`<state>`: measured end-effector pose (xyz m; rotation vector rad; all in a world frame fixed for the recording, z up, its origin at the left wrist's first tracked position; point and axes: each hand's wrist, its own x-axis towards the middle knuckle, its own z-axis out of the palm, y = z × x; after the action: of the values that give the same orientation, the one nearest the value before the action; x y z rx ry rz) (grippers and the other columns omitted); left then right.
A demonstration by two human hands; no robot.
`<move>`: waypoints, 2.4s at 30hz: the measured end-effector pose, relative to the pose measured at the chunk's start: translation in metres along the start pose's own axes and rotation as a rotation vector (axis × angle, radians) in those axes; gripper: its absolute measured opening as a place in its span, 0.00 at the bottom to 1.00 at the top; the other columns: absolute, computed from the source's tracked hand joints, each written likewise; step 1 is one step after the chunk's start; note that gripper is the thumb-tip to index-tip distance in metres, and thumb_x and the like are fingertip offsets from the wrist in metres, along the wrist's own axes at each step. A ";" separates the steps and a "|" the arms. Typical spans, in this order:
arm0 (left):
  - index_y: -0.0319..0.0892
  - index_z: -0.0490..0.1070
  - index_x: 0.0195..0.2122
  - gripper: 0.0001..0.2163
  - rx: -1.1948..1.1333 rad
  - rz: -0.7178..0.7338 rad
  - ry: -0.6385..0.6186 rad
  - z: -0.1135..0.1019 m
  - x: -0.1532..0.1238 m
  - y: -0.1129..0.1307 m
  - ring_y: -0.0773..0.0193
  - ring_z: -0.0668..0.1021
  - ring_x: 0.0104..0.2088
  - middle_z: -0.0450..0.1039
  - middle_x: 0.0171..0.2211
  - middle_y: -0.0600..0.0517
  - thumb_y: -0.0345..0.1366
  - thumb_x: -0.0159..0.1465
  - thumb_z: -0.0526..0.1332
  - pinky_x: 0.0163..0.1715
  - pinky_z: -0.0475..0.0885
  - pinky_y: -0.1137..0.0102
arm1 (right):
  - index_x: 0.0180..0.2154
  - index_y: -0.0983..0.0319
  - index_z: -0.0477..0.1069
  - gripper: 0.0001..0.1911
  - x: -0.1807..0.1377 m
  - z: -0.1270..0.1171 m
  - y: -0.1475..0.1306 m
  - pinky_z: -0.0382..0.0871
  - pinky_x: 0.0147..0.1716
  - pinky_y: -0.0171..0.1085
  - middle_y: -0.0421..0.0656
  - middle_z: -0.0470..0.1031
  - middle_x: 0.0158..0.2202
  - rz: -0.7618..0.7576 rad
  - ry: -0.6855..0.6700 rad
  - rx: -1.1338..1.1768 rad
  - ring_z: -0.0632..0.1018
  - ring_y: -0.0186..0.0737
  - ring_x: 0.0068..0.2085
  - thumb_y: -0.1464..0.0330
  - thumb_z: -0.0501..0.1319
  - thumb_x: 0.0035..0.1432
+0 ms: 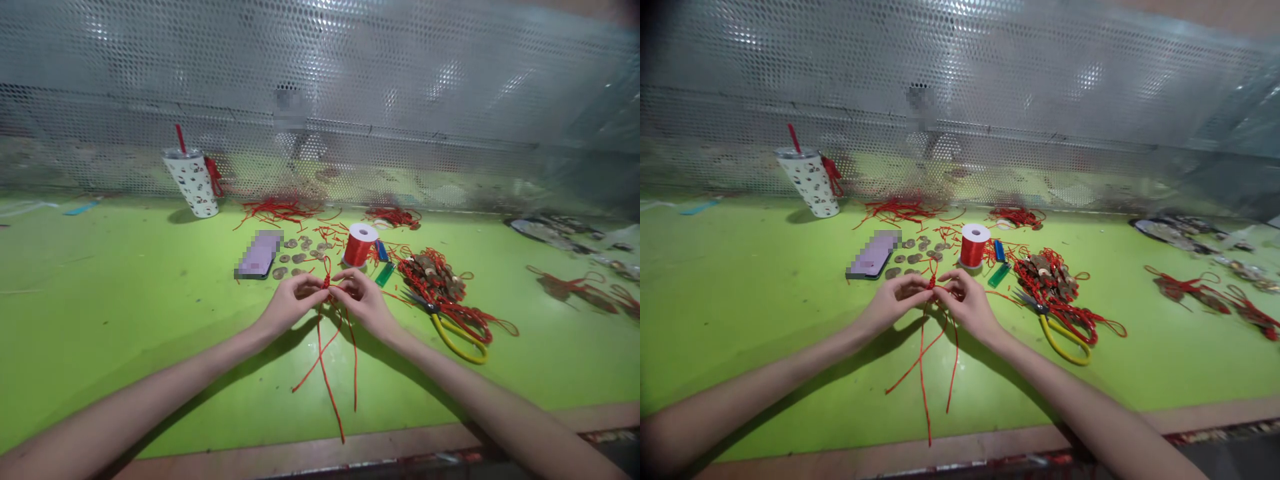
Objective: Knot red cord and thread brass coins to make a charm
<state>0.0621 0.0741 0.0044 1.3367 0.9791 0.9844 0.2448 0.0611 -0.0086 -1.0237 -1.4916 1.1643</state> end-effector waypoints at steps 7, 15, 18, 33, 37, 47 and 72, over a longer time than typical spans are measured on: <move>0.39 0.75 0.34 0.11 0.017 -0.024 0.051 -0.002 0.003 -0.006 0.57 0.84 0.35 0.82 0.33 0.47 0.36 0.53 0.72 0.42 0.78 0.60 | 0.42 0.59 0.69 0.15 0.003 -0.003 0.002 0.67 0.29 0.38 0.42 0.74 0.38 -0.039 0.108 -0.109 0.72 0.35 0.31 0.60 0.68 0.57; 0.39 0.76 0.35 0.10 0.100 0.047 0.149 -0.006 0.007 -0.011 0.55 0.84 0.36 0.83 0.33 0.46 0.36 0.54 0.71 0.43 0.78 0.58 | 0.35 0.59 0.75 0.06 0.000 -0.001 -0.006 0.73 0.39 0.44 0.44 0.79 0.35 -0.095 0.078 -0.198 0.79 0.43 0.37 0.63 0.66 0.59; 0.39 0.76 0.35 0.10 0.078 0.060 0.132 -0.005 0.005 -0.011 0.55 0.84 0.37 0.83 0.33 0.46 0.37 0.54 0.71 0.44 0.78 0.58 | 0.41 0.59 0.75 0.09 -0.001 0.000 -0.005 0.74 0.38 0.45 0.44 0.80 0.34 -0.073 0.045 -0.170 0.80 0.43 0.36 0.63 0.67 0.59; 0.40 0.76 0.33 0.09 0.003 0.042 0.063 -0.006 0.003 -0.006 0.58 0.83 0.35 0.82 0.32 0.48 0.40 0.56 0.69 0.40 0.77 0.62 | 0.33 0.62 0.78 0.09 0.003 -0.006 -0.009 0.71 0.34 0.41 0.45 0.82 0.31 -0.118 -0.002 -0.314 0.79 0.41 0.32 0.63 0.66 0.60; 0.40 0.76 0.32 0.09 -0.021 0.002 0.036 -0.007 0.004 -0.004 0.59 0.82 0.33 0.81 0.31 0.48 0.40 0.56 0.69 0.39 0.77 0.62 | 0.32 0.60 0.77 0.08 0.001 -0.009 -0.008 0.68 0.35 0.42 0.44 0.80 0.30 -0.254 0.002 -0.456 0.77 0.41 0.31 0.63 0.65 0.62; 0.42 0.75 0.27 0.06 0.032 0.013 -0.042 -0.006 0.002 0.000 0.63 0.77 0.29 0.75 0.27 0.52 0.39 0.55 0.67 0.32 0.75 0.69 | 0.33 0.59 0.72 0.07 0.004 -0.015 0.006 0.63 0.37 0.43 0.45 0.77 0.31 -0.541 0.012 -0.787 0.72 0.43 0.32 0.67 0.60 0.65; 0.42 0.71 0.30 0.06 0.121 0.139 0.039 -0.003 -0.001 -0.001 0.63 0.78 0.33 0.75 0.30 0.52 0.36 0.56 0.67 0.35 0.75 0.67 | 0.40 0.59 0.71 0.08 -0.004 -0.002 -0.007 0.71 0.39 0.42 0.44 0.77 0.37 -0.158 -0.113 -0.275 0.77 0.41 0.37 0.62 0.62 0.65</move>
<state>0.0589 0.0741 0.0029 1.5075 0.9978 1.0735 0.2472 0.0563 -0.0018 -1.0130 -1.8252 0.9346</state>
